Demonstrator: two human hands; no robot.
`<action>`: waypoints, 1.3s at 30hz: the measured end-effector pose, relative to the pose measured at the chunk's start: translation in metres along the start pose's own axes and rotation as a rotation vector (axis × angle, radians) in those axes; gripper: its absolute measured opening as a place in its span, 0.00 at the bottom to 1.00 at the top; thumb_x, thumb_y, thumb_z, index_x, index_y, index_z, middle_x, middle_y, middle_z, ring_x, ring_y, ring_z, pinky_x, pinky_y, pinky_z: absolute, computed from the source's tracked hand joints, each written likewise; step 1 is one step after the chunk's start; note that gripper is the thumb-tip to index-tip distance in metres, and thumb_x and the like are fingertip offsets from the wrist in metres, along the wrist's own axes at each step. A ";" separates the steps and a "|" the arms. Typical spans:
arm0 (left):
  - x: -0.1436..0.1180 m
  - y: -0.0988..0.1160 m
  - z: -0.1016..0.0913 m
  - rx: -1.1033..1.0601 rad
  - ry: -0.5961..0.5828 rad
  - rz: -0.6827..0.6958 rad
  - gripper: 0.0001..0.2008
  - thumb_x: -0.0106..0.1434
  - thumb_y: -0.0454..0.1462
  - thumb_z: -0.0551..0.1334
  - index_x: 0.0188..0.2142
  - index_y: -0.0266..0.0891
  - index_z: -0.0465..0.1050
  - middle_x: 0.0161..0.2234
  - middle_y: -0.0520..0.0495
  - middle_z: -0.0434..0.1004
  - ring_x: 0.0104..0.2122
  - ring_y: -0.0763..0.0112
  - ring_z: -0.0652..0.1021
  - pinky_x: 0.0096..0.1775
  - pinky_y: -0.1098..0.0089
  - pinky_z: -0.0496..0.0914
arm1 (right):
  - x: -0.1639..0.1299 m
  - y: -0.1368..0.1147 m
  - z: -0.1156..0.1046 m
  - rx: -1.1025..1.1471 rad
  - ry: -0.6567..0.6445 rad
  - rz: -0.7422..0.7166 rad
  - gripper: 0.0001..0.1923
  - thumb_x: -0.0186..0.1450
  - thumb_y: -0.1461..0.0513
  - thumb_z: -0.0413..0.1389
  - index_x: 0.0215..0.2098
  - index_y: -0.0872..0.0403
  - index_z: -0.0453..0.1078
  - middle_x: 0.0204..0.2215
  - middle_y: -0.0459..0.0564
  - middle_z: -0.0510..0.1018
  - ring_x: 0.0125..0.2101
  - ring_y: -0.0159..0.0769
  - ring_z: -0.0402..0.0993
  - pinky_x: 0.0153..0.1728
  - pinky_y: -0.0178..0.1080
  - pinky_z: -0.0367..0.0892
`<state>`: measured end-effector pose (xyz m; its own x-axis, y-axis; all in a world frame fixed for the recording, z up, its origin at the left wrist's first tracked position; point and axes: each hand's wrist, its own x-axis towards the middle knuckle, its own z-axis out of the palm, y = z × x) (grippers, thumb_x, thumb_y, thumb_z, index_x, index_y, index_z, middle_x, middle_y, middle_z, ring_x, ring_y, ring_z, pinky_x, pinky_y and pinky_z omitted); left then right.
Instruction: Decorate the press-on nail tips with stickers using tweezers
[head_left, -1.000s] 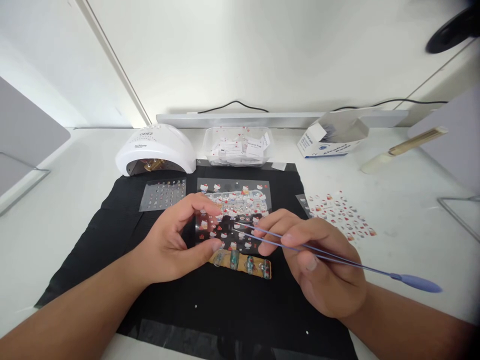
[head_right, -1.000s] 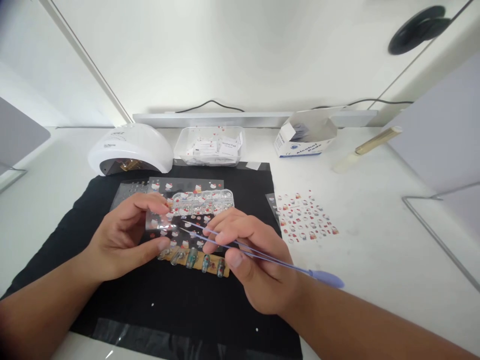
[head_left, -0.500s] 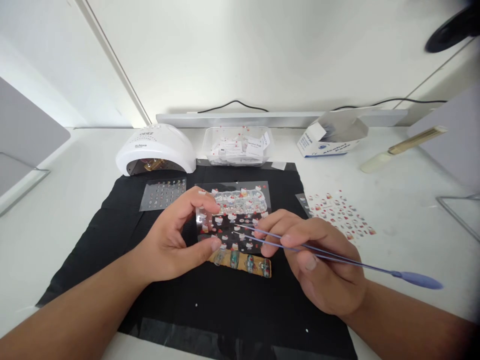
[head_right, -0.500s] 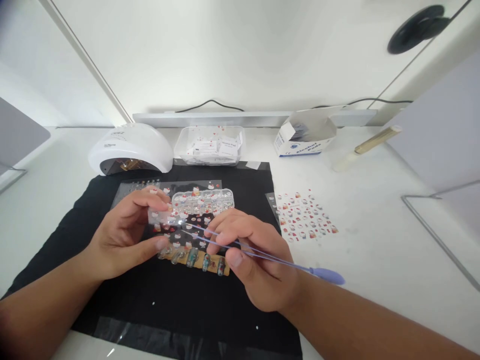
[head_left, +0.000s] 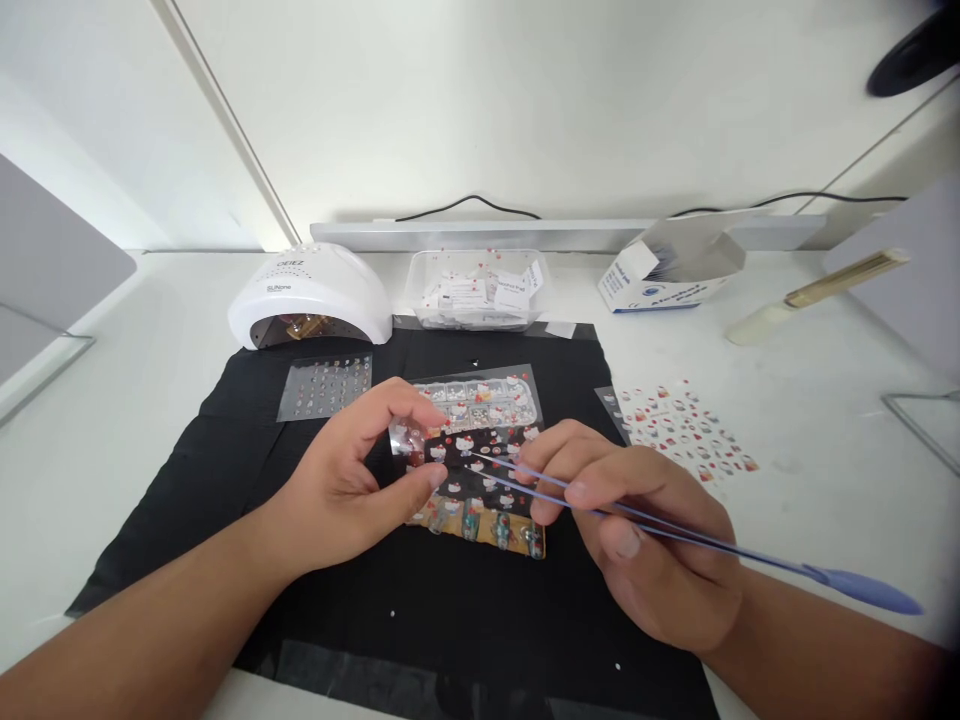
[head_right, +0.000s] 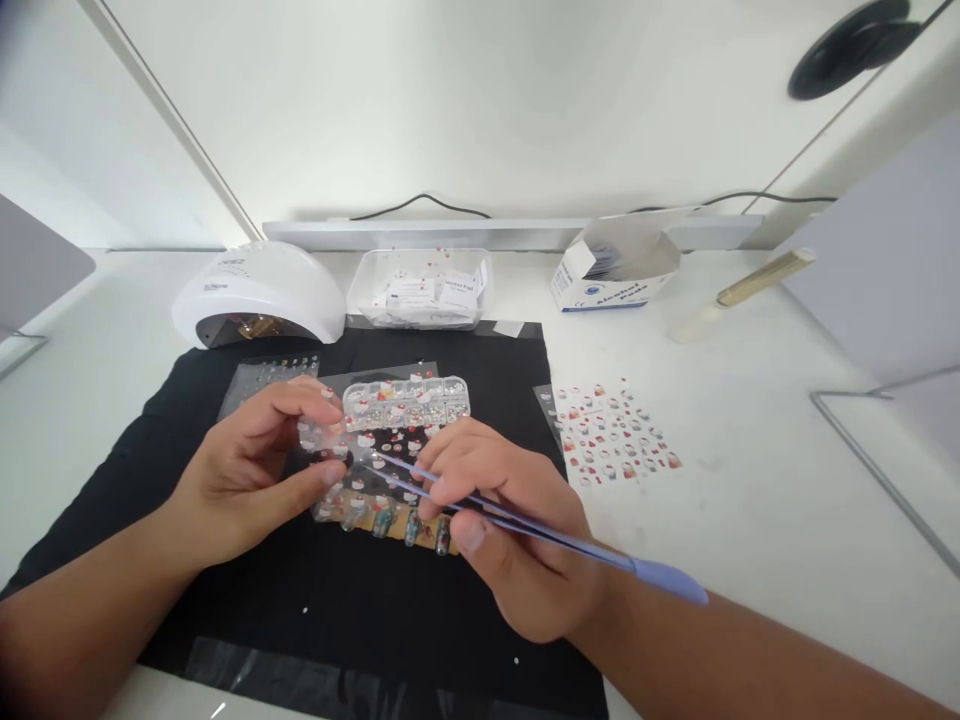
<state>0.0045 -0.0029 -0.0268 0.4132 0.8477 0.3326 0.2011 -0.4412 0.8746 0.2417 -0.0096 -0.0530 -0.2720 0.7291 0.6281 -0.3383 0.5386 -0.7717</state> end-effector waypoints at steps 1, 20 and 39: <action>0.000 0.000 0.000 0.011 0.007 -0.004 0.15 0.63 0.29 0.64 0.48 0.45 0.68 0.40 0.48 0.68 0.38 0.69 0.71 0.40 0.69 0.68 | 0.000 0.000 0.000 -0.004 0.001 0.004 0.11 0.68 0.63 0.53 0.46 0.52 0.75 0.28 0.52 0.78 0.34 0.44 0.73 0.38 0.49 0.69; 0.008 0.013 -0.015 0.129 -0.044 0.089 0.09 0.62 0.30 0.66 0.40 0.43 0.74 0.34 0.48 0.72 0.34 0.68 0.72 0.37 0.67 0.68 | 0.000 -0.007 0.004 -0.008 -0.036 0.006 0.11 0.67 0.62 0.54 0.45 0.51 0.75 0.26 0.50 0.79 0.30 0.42 0.74 0.37 0.50 0.72; 0.002 0.010 -0.009 0.079 0.034 -0.030 0.11 0.61 0.29 0.65 0.43 0.43 0.72 0.35 0.50 0.71 0.32 0.73 0.72 0.33 0.73 0.67 | 0.005 -0.006 -0.001 -0.035 -0.106 -0.024 0.11 0.66 0.65 0.53 0.45 0.53 0.75 0.26 0.52 0.78 0.32 0.42 0.73 0.37 0.50 0.73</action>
<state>-0.0003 -0.0033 -0.0145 0.3760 0.8698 0.3194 0.2827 -0.4359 0.8544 0.2437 -0.0089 -0.0455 -0.3585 0.6682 0.6519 -0.3146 0.5710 -0.7583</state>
